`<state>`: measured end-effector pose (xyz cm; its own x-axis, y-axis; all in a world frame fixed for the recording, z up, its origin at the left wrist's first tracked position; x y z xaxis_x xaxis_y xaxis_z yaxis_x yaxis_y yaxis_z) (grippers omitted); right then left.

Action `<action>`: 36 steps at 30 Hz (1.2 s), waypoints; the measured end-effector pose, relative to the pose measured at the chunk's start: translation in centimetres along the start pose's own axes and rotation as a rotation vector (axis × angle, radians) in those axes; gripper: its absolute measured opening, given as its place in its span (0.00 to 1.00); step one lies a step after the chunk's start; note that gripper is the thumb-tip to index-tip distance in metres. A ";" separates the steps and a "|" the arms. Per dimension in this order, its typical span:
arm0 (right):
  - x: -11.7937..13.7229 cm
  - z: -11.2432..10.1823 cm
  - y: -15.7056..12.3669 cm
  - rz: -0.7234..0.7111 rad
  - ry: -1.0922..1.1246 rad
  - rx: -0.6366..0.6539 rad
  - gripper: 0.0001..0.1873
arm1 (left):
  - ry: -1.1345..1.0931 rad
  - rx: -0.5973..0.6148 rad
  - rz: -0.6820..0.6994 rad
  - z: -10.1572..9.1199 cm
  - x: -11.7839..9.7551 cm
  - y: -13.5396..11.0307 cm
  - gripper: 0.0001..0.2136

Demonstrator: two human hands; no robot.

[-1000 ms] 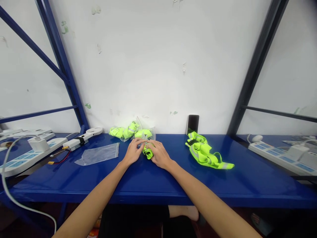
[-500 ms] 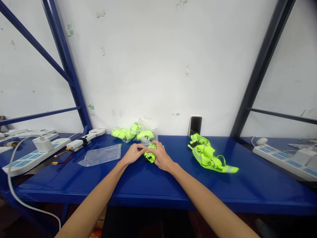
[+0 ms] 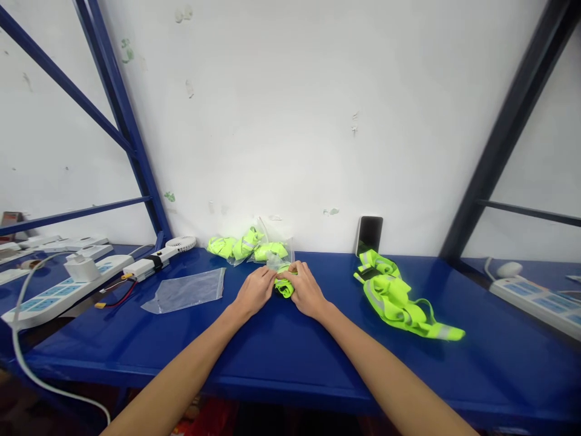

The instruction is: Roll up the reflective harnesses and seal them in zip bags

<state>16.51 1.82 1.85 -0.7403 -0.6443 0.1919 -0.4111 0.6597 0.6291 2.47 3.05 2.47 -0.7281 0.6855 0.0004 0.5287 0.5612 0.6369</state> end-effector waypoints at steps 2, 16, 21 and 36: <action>-0.1 0.3 0.3 -0.026 -0.056 0.031 0.28 | 0.037 -0.003 0.017 0.1 -0.1 0.1 0.12; -0.9 1.3 2.0 0.140 -0.116 0.066 0.23 | -0.082 -0.120 0.002 -0.2 -1.6 0.9 0.12; -1.6 1.3 2.0 0.169 0.062 -0.030 0.20 | -0.289 -0.307 -0.140 -1.1 -0.9 0.4 0.09; 1.1 -0.9 0.8 -0.056 0.023 -0.032 0.21 | 0.030 0.065 -0.339 -1.5 0.1 0.0 0.10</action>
<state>15.89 1.31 3.25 -0.7039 -0.6889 0.1732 -0.4341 0.6101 0.6628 1.76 2.41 3.67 -0.8791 0.4415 -0.1796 0.2806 0.7840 0.5538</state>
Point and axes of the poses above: each hand's wrist, its own y-axis towards the middle knuckle, its own z-axis out of the palm, x = y × z, the point moved 5 cm from there along y, towards the middle knuckle, and after that the axes turned 4 degrees about z, right-handed, at the moved point
